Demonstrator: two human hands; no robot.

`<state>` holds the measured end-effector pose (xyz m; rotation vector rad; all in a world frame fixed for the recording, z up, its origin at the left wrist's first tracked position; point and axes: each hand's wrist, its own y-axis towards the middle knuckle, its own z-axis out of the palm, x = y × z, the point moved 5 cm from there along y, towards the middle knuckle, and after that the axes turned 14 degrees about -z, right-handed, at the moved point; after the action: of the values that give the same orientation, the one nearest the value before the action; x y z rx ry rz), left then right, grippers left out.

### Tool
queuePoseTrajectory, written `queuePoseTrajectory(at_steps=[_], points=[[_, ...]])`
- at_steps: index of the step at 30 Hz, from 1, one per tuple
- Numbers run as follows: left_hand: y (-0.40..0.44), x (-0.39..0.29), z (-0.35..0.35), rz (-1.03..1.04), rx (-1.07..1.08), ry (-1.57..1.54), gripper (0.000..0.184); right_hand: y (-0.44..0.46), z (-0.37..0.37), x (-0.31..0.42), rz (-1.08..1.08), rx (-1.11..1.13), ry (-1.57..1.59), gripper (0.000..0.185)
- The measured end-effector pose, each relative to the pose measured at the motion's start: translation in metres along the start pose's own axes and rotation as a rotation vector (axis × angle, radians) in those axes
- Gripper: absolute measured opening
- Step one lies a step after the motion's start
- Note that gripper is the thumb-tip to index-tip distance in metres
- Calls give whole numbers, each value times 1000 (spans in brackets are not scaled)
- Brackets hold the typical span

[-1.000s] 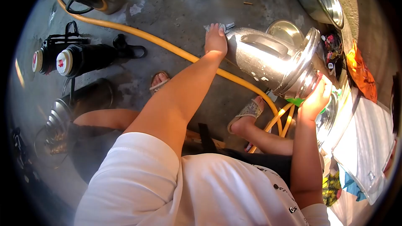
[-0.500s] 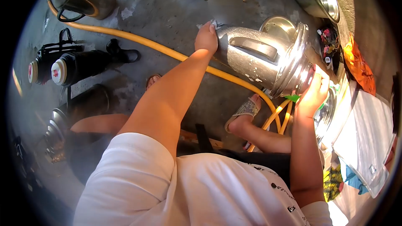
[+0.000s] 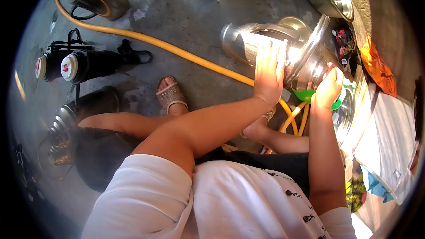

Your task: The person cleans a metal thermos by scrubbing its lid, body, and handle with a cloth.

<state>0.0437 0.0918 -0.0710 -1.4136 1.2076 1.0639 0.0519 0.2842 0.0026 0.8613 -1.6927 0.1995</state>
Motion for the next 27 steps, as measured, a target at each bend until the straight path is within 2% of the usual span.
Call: queuePoseTrajectory(at_steps=[1, 2, 3, 4, 5, 6, 9, 10, 11, 13, 15, 16, 17, 19, 21, 23, 24, 25, 27], points=[[10, 9, -4, 10, -22, -6, 48, -1, -3, -1, 19, 10, -27, 22], [23, 32, -7, -41, -134, 39, 48, -1, -3, -2, 34, 17, -49, 23], [38, 55, -15, -261, -133, 21, 50, -2, -4, -1, 31, 14, -47, 23], [52, 83, -25, -420, -156, 196, 52, -5, -5, -1, 42, 13, -28, 24], [63, 119, -30, -560, -220, 177, 53, -8, -4, 0, 53, 11, -7, 25], [66, 126, -39, -622, -192, 208, 54, -9, -1, 4, 52, 10, -6, 25], [49, 103, -25, -484, -226, 50, 51, -16, 4, 13, 78, 47, -18, 24], [40, 73, -23, -397, -137, -31, 50, -15, 5, 17, -45, 30, -52, 24], [30, 55, -14, -147, -156, 38, 49, -12, 4, 13, -46, 28, -51, 24], [12, -2, -10, 163, 8, -13, 44, -7, 0, 4, -1, -2, 27, 20], [12, -15, -7, 272, 84, -8, 43, -17, 6, 10, 57, 48, 112, 18], [18, -10, -11, 274, 72, 25, 42, -25, 13, 11, 116, 93, 196, 17], [27, 0, -15, 276, 60, 59, 42, -32, 18, 10, 154, 42, 224, 13], [48, 23, -23, 142, -34, 47, 42, -47, 15, -23, 202, 71, 102, 11], [53, 31, -28, 131, -105, 20, 41, -69, 26, -45, 288, 77, 242, 16], [57, 38, -31, 98, -112, 1, 40, -82, 29, -67, 443, -72, 333, 22], [55, 35, -32, 108, -61, 10, 39, -83, 34, -63, 482, 40, 454, 26], [56, 29, -30, 122, -10, 16, 39, -82, 39, -58, 478, 150, 403, 28], [57, 18, -30, 119, 4, -33, 36, -84, 44, -48, 491, 171, 443, 27]])
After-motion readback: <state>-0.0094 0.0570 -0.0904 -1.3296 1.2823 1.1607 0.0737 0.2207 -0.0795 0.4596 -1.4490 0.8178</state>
